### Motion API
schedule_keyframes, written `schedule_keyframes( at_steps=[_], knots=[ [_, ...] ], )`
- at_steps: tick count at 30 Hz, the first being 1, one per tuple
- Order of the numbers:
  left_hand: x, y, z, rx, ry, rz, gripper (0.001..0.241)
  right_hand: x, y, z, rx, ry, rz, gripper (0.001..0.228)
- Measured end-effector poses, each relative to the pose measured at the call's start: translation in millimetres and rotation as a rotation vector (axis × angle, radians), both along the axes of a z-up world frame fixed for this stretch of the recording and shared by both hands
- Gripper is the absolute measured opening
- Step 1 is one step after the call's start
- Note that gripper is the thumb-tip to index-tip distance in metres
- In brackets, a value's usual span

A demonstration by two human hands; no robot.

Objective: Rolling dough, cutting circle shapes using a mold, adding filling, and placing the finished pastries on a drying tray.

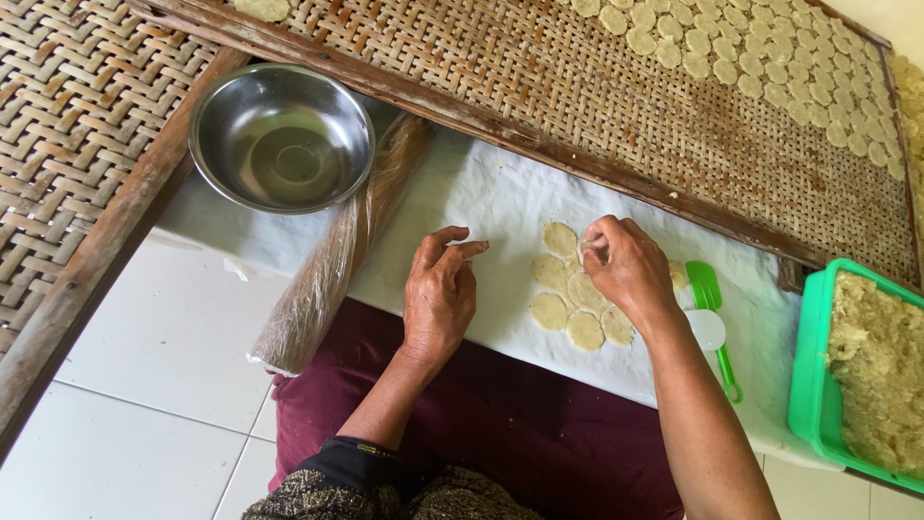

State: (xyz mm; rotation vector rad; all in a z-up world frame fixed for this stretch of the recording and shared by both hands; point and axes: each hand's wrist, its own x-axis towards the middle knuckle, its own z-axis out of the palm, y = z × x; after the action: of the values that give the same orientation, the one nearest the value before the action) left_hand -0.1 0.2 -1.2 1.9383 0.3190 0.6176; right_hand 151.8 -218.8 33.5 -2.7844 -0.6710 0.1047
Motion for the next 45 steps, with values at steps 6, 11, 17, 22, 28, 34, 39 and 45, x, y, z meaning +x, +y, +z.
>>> schedule_keyframes(
  at_steps=[6, 11, 17, 22, 28, 34, 39, 45],
  knots=[
    [0.8, -0.4, -0.9, 0.028, -0.003, 0.006, 0.033, 3.3, -7.2, 2.3, 0.141, 0.066, 0.000, 0.022],
    [0.4, -0.6, 1.2, 0.004, 0.019, -0.006, 0.034, 2.4, -11.1, 9.0, 0.142, 0.048, -0.001, 0.024],
    [-0.2, -0.3, 1.9, 0.011, 0.009, -0.005, 0.033, 17.3, -38.1, -6.1, 0.100, -0.111, 0.056, 0.030],
    [-0.2, -0.3, 1.5, 0.007, 0.020, 0.000, 0.033, 13.4, -38.0, -12.5, 0.003, -0.136, 0.084, 0.031],
    [1.7, -0.7, 3.1, 0.006, 0.042, -0.012, 0.034, 13.1, -30.1, -1.3, 0.013, -0.056, 0.012, 0.026],
    [1.2, -0.6, 1.8, 0.013, 0.043, -0.002, 0.034, 12.2, -26.3, 0.5, 0.060, 0.072, -0.032, 0.023],
    [1.1, -0.2, 3.6, 0.010, 0.062, -0.009, 0.034, 10.1, -23.3, 2.9, 0.141, 0.101, -0.014, 0.031],
    [1.2, 0.1, 1.2, 0.033, 0.054, -0.007, 0.033, 10.4, -18.2, 2.4, 0.023, 0.019, 0.033, 0.042]
  ],
)
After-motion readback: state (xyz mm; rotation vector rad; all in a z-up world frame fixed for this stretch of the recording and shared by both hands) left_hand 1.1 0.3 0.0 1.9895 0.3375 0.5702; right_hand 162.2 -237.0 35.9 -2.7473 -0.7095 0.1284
